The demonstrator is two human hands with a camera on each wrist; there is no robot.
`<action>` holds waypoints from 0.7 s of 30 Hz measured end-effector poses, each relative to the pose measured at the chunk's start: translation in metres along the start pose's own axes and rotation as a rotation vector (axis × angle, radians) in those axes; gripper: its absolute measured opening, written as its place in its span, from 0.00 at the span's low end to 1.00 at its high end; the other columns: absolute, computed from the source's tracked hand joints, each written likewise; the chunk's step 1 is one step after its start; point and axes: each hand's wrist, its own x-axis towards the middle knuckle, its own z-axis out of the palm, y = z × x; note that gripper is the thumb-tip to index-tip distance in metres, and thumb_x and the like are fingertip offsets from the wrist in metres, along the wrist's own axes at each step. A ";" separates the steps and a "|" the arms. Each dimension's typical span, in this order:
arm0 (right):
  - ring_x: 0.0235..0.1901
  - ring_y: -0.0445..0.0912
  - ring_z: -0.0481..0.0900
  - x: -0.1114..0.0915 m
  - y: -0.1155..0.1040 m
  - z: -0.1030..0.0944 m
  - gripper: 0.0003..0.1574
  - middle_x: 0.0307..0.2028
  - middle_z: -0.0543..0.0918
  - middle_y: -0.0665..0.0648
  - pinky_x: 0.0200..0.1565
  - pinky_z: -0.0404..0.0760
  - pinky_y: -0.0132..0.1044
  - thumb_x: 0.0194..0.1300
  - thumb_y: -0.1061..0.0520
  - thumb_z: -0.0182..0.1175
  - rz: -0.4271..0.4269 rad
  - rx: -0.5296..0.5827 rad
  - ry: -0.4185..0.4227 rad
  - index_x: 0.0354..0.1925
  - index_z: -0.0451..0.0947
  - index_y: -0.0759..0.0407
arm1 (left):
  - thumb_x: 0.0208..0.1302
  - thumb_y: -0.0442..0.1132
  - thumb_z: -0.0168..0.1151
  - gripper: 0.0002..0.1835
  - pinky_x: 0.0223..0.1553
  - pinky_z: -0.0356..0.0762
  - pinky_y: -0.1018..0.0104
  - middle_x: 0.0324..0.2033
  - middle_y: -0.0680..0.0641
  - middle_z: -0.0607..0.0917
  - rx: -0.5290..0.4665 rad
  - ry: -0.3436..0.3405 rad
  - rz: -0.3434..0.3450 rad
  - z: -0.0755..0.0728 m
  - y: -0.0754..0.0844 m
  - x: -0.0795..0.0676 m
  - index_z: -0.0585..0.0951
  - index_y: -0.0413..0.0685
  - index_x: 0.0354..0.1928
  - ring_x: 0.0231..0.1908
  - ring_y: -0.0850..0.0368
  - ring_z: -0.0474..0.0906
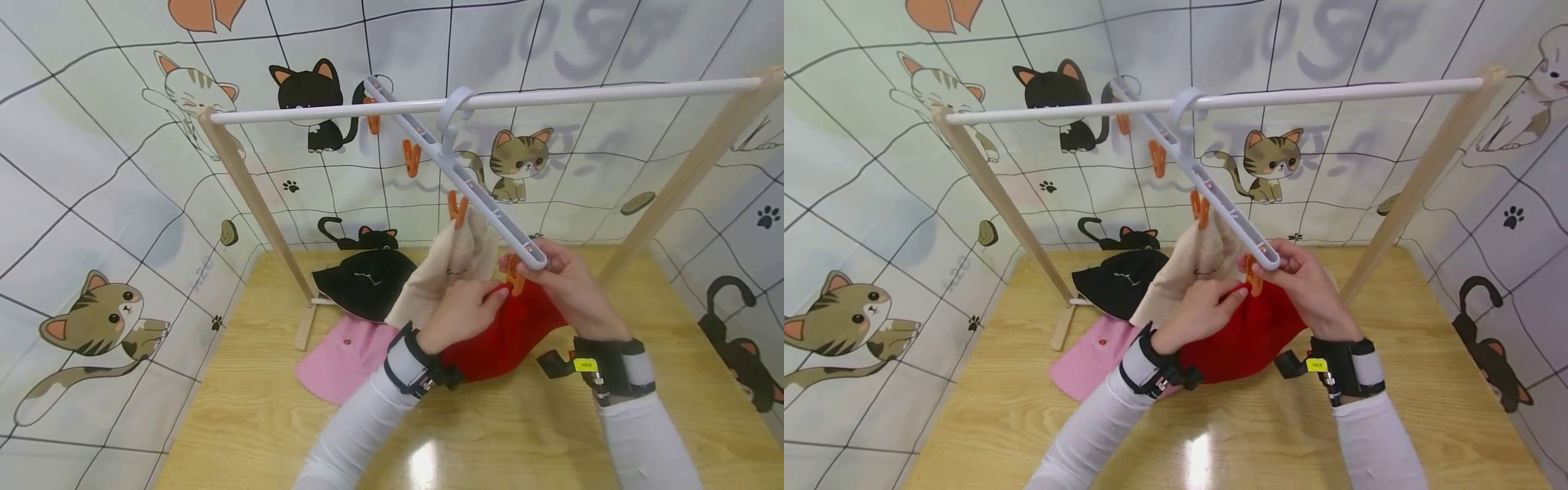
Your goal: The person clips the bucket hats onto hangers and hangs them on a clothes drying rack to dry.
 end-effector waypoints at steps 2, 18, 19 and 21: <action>0.51 0.49 0.76 0.000 0.000 0.000 0.13 0.46 0.84 0.55 0.56 0.59 0.48 0.69 0.66 0.55 0.015 -0.015 0.013 0.50 0.77 0.62 | 0.72 0.39 0.53 0.11 0.17 0.68 0.74 0.13 0.53 0.72 0.013 0.023 -0.002 -0.001 0.001 0.000 0.80 0.44 0.32 0.15 0.62 0.69; 0.58 0.49 0.65 -0.007 0.002 -0.001 0.30 0.61 0.71 0.53 0.51 0.73 0.37 0.70 0.60 0.57 0.073 -0.239 0.029 0.68 0.65 0.50 | 0.70 0.38 0.56 0.05 0.24 0.73 0.79 0.22 0.55 0.80 -0.033 -0.016 0.024 0.005 -0.002 -0.006 0.79 0.44 0.40 0.19 0.68 0.73; 0.59 0.49 0.65 -0.008 0.001 -0.001 0.32 0.62 0.70 0.53 0.50 0.74 0.37 0.69 0.60 0.56 0.067 -0.244 0.027 0.69 0.64 0.48 | 0.70 0.38 0.57 0.05 0.25 0.73 0.79 0.23 0.55 0.81 -0.037 -0.025 0.024 0.005 -0.002 -0.006 0.79 0.44 0.41 0.20 0.69 0.73; 0.58 0.49 0.65 -0.010 -0.002 -0.001 0.33 0.63 0.68 0.54 0.48 0.77 0.38 0.69 0.60 0.56 0.059 -0.257 0.036 0.70 0.63 0.47 | 0.68 0.38 0.59 0.06 0.27 0.73 0.80 0.26 0.55 0.82 -0.032 -0.046 0.031 0.004 -0.004 -0.007 0.78 0.44 0.44 0.21 0.70 0.74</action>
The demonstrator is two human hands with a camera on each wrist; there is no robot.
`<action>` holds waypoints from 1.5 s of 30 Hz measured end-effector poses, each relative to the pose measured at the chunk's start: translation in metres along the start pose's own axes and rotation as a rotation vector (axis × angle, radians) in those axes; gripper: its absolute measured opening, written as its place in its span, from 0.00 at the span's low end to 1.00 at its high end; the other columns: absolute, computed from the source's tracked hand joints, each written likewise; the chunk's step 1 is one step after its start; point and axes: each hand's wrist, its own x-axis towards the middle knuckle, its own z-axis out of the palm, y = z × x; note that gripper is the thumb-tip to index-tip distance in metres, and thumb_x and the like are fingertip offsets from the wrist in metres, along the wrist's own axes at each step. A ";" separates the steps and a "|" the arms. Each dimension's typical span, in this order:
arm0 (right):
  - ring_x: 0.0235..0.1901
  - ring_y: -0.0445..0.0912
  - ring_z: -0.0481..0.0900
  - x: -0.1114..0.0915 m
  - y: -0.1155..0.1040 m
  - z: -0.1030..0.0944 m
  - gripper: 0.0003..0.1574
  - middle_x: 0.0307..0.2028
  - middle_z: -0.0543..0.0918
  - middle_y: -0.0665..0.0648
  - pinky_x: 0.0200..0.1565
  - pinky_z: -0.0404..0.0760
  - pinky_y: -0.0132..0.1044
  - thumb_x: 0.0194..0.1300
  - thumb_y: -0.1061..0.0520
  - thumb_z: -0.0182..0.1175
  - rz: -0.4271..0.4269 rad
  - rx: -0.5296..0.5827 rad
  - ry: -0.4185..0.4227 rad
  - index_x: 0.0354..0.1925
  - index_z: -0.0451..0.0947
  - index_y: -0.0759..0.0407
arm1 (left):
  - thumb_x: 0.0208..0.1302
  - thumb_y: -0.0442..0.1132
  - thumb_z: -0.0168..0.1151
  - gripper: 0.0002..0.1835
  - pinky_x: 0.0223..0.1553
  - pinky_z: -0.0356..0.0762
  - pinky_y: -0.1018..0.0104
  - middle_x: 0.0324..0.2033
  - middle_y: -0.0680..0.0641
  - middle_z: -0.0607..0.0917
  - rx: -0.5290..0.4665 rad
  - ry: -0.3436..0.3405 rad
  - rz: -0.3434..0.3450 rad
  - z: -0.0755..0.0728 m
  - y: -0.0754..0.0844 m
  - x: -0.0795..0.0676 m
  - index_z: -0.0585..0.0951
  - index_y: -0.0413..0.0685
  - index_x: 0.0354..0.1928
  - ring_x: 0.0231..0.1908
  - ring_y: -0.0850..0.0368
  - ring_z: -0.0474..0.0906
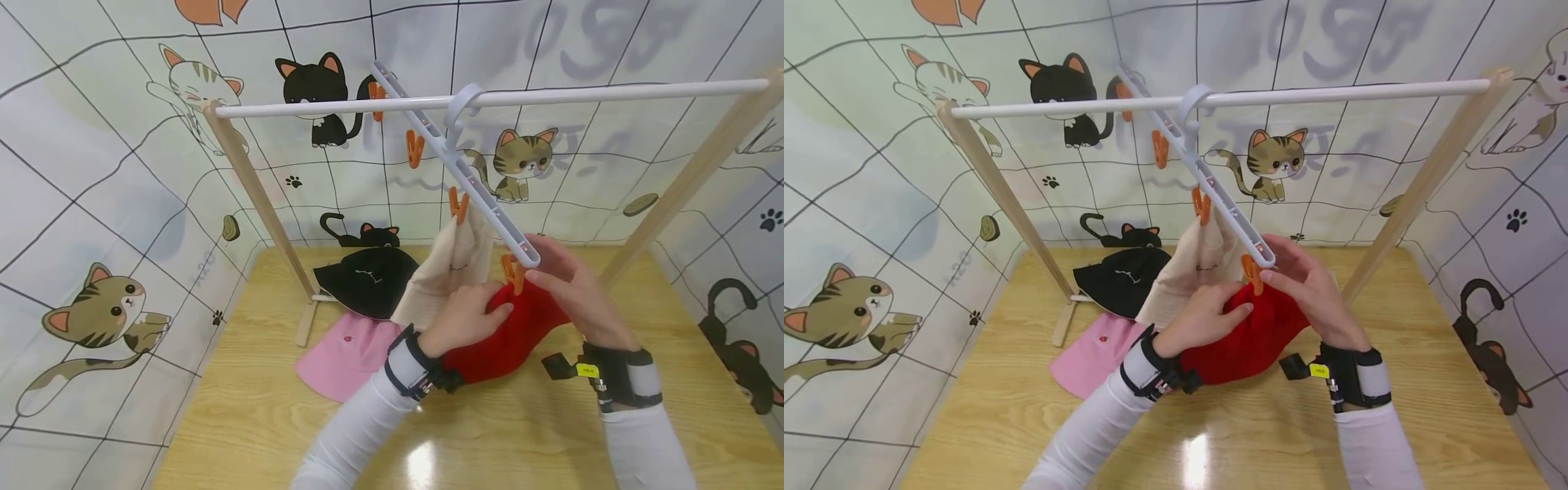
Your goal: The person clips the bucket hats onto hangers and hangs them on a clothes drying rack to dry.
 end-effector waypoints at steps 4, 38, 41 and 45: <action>0.57 0.49 0.68 -0.001 -0.007 0.000 0.33 0.61 0.69 0.53 0.46 0.78 0.40 0.69 0.60 0.57 -0.019 -0.067 0.040 0.69 0.63 0.46 | 0.67 0.38 0.61 0.11 0.30 0.73 0.81 0.29 0.55 0.83 0.013 -0.042 0.003 -0.003 -0.002 -0.001 0.75 0.44 0.49 0.24 0.70 0.75; 0.52 0.61 0.74 0.024 -0.021 0.001 0.23 0.49 0.80 0.65 0.50 0.66 0.66 0.65 0.54 0.63 -0.180 -0.561 0.317 0.56 0.75 0.62 | 0.66 0.41 0.61 0.23 0.42 0.70 0.81 0.45 0.50 0.84 0.193 -0.039 0.027 -0.020 0.000 -0.017 0.73 0.42 0.61 0.39 0.61 0.78; 0.53 0.61 0.74 0.024 -0.022 -0.003 0.24 0.50 0.80 0.65 0.48 0.70 0.63 0.66 0.53 0.62 -0.176 -0.582 0.317 0.56 0.74 0.62 | 0.66 0.40 0.61 0.21 0.39 0.70 0.81 0.40 0.50 0.84 0.196 -0.040 0.050 -0.020 0.000 -0.020 0.75 0.41 0.59 0.35 0.62 0.77; 0.53 0.62 0.74 0.025 -0.025 -0.010 0.24 0.51 0.80 0.66 0.49 0.70 0.64 0.66 0.53 0.62 -0.165 -0.614 0.324 0.57 0.74 0.62 | 0.66 0.38 0.61 0.16 0.30 0.69 0.81 0.27 0.53 0.81 0.178 -0.027 0.090 -0.023 0.000 -0.023 0.78 0.39 0.53 0.25 0.65 0.73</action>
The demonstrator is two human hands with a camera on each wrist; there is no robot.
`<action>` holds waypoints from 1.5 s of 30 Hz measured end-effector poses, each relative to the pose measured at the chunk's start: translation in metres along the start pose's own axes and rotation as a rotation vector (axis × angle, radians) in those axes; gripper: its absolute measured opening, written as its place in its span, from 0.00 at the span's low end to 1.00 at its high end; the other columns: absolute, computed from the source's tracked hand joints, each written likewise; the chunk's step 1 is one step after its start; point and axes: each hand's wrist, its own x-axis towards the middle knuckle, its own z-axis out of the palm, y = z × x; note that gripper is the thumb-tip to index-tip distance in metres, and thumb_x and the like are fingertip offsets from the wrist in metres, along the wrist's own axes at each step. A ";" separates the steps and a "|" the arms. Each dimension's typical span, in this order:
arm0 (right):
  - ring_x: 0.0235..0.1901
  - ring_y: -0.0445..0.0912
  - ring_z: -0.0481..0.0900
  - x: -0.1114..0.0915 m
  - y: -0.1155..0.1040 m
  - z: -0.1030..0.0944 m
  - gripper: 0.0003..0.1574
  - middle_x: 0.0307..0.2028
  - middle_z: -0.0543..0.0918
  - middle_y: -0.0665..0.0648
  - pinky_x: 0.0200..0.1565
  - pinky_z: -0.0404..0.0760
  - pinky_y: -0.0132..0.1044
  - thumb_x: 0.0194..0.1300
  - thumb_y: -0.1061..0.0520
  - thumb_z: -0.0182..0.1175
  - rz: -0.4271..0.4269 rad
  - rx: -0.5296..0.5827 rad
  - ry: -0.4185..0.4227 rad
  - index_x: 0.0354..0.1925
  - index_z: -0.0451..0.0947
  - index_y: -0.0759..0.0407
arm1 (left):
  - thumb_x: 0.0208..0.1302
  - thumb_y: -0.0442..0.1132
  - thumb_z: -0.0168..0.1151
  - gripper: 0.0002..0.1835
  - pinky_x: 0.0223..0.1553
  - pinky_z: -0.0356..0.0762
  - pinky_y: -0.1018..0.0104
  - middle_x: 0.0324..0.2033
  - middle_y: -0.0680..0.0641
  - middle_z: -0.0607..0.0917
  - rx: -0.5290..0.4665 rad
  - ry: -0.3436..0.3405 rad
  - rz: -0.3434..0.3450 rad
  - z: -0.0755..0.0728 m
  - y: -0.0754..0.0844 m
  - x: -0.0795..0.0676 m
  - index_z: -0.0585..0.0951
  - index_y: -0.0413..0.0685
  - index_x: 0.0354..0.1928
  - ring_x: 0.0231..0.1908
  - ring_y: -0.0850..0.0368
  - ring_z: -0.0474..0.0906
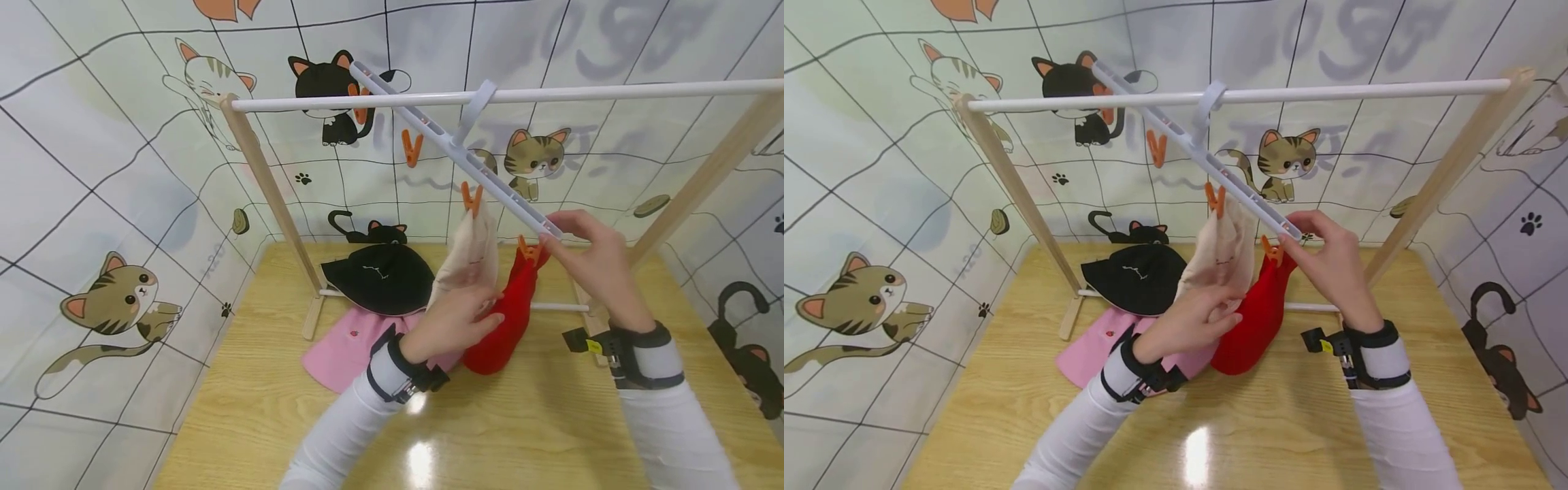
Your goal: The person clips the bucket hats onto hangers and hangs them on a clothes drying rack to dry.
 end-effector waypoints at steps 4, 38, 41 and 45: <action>0.52 0.62 0.75 0.003 0.002 -0.006 0.24 0.51 0.80 0.67 0.50 0.71 0.62 0.67 0.52 0.62 0.012 -0.030 -0.006 0.57 0.74 0.62 | 0.67 0.37 0.60 0.14 0.30 0.70 0.80 0.28 0.52 0.83 0.000 0.013 0.018 -0.003 -0.001 -0.002 0.80 0.39 0.51 0.27 0.65 0.75; 0.52 0.73 0.70 0.024 0.036 -0.053 0.24 0.51 0.77 0.74 0.47 0.64 0.74 0.71 0.54 0.56 -0.027 -0.144 -0.109 0.60 0.72 0.65 | 0.68 0.36 0.57 0.14 0.43 0.74 0.76 0.44 0.48 0.86 -0.074 -0.048 -0.050 -0.015 -0.001 -0.016 0.80 0.40 0.52 0.42 0.62 0.81; 0.52 0.74 0.70 0.025 0.039 -0.056 0.24 0.51 0.77 0.74 0.46 0.65 0.74 0.71 0.55 0.55 -0.025 -0.158 -0.121 0.60 0.71 0.66 | 0.69 0.37 0.57 0.13 0.42 0.73 0.77 0.44 0.50 0.85 -0.071 -0.067 -0.048 -0.015 -0.003 -0.017 0.80 0.42 0.52 0.42 0.63 0.81; 0.51 0.74 0.70 0.028 0.043 -0.058 0.24 0.51 0.76 0.75 0.45 0.66 0.74 0.71 0.55 0.55 -0.023 -0.164 -0.128 0.61 0.71 0.66 | 0.69 0.38 0.57 0.12 0.42 0.73 0.77 0.42 0.51 0.85 -0.053 -0.083 -0.042 -0.014 -0.006 -0.018 0.80 0.43 0.51 0.42 0.64 0.80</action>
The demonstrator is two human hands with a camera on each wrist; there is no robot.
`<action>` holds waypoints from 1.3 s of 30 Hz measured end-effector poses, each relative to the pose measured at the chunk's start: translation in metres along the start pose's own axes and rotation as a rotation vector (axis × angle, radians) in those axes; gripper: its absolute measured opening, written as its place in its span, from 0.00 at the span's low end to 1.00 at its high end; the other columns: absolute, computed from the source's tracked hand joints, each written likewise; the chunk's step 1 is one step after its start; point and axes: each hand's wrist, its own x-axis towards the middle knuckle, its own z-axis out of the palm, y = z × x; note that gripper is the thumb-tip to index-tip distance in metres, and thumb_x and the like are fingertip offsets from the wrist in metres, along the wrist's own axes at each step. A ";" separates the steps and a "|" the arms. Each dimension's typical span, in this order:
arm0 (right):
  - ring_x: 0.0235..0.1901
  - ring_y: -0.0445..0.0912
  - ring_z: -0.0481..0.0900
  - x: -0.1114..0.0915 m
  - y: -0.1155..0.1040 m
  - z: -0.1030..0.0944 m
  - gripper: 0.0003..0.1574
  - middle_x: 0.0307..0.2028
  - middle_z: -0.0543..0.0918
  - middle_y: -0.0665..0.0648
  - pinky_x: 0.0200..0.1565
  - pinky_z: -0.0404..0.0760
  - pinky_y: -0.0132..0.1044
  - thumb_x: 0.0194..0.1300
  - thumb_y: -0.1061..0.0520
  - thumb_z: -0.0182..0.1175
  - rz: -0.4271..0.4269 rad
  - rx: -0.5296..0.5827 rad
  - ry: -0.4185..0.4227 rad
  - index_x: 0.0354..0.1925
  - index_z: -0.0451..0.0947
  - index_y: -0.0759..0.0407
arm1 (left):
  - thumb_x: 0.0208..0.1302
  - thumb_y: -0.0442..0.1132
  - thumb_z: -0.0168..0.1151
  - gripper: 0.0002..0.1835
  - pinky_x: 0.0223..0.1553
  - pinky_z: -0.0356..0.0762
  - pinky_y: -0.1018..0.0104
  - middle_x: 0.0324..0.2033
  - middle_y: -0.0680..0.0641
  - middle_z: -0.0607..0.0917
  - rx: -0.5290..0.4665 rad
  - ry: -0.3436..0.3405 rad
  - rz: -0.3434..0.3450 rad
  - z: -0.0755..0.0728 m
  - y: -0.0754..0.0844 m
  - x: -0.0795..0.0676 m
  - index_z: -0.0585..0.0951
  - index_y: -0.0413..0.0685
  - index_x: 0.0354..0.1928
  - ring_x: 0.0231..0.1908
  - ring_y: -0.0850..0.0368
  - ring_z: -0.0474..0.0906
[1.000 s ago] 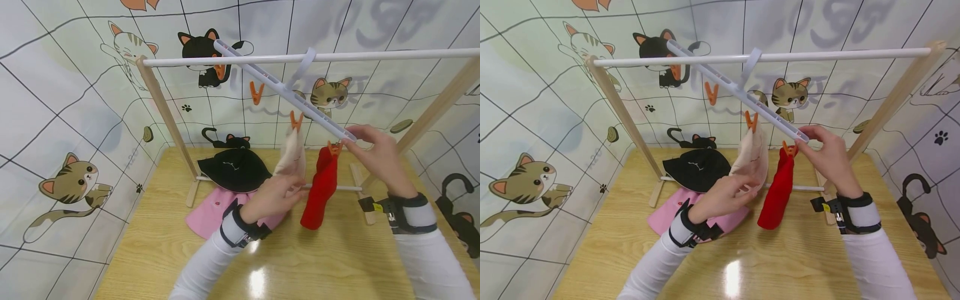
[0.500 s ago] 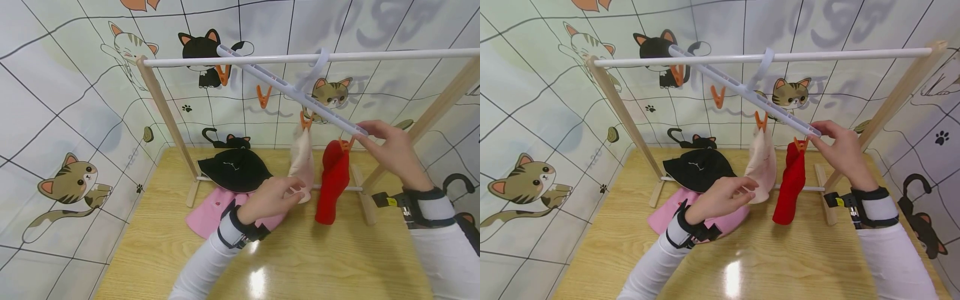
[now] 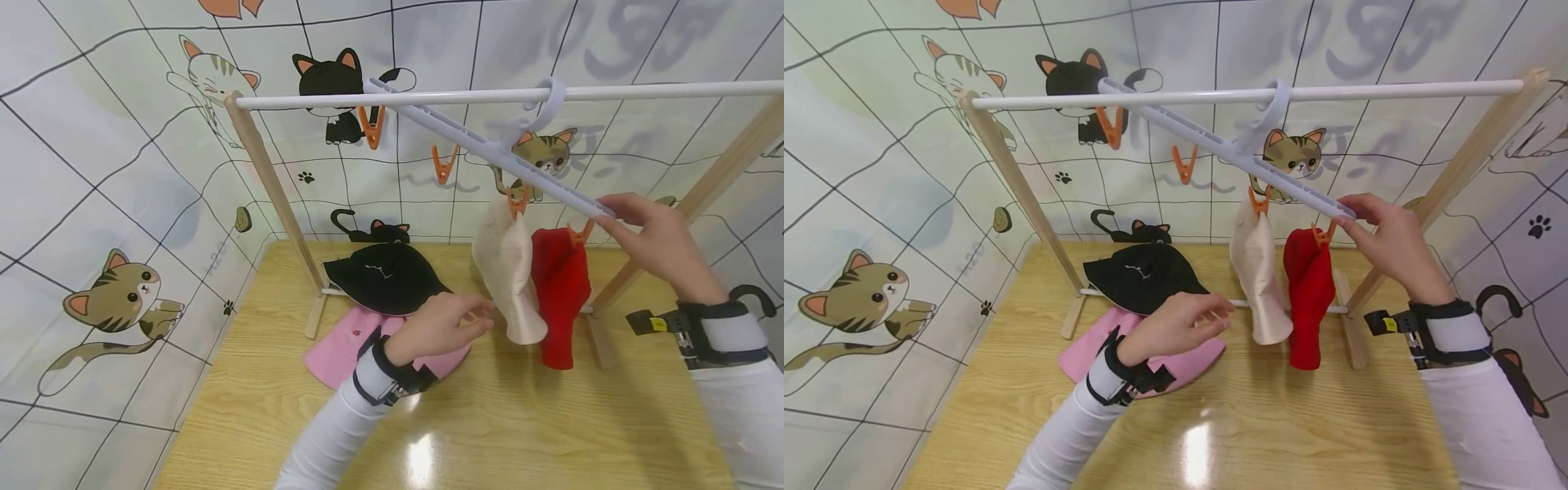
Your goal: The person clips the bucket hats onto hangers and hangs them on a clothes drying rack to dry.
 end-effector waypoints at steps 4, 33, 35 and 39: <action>0.51 0.74 0.70 0.003 0.004 -0.002 0.25 0.51 0.76 0.76 0.45 0.65 0.74 0.71 0.55 0.55 -0.001 -0.010 -0.005 0.61 0.70 0.67 | 0.69 0.38 0.57 0.12 0.42 0.73 0.76 0.41 0.49 0.85 0.011 -0.008 -0.007 0.001 -0.001 0.000 0.80 0.42 0.50 0.42 0.62 0.80; 0.50 0.73 0.69 0.004 0.005 -0.006 0.26 0.52 0.74 0.76 0.46 0.67 0.72 0.71 0.55 0.55 0.015 -0.075 -0.017 0.61 0.68 0.69 | 0.69 0.40 0.57 0.13 0.35 0.74 0.74 0.39 0.48 0.86 0.023 -0.060 -0.160 0.011 -0.050 -0.005 0.81 0.43 0.51 0.38 0.61 0.81; 0.51 0.72 0.69 0.001 0.002 -0.005 0.27 0.53 0.74 0.76 0.49 0.67 0.71 0.71 0.56 0.55 0.017 -0.071 0.004 0.62 0.67 0.69 | 0.69 0.40 0.57 0.13 0.36 0.75 0.73 0.39 0.48 0.86 0.024 -0.053 -0.156 0.012 -0.054 -0.007 0.81 0.43 0.51 0.38 0.61 0.81; 0.52 0.70 0.69 -0.006 -0.007 -0.003 0.26 0.54 0.73 0.75 0.59 0.66 0.58 0.70 0.58 0.55 0.000 -0.046 0.075 0.63 0.67 0.68 | 0.69 0.39 0.57 0.14 0.39 0.76 0.71 0.40 0.47 0.86 0.013 -0.050 -0.154 0.015 -0.062 -0.011 0.81 0.42 0.52 0.40 0.58 0.82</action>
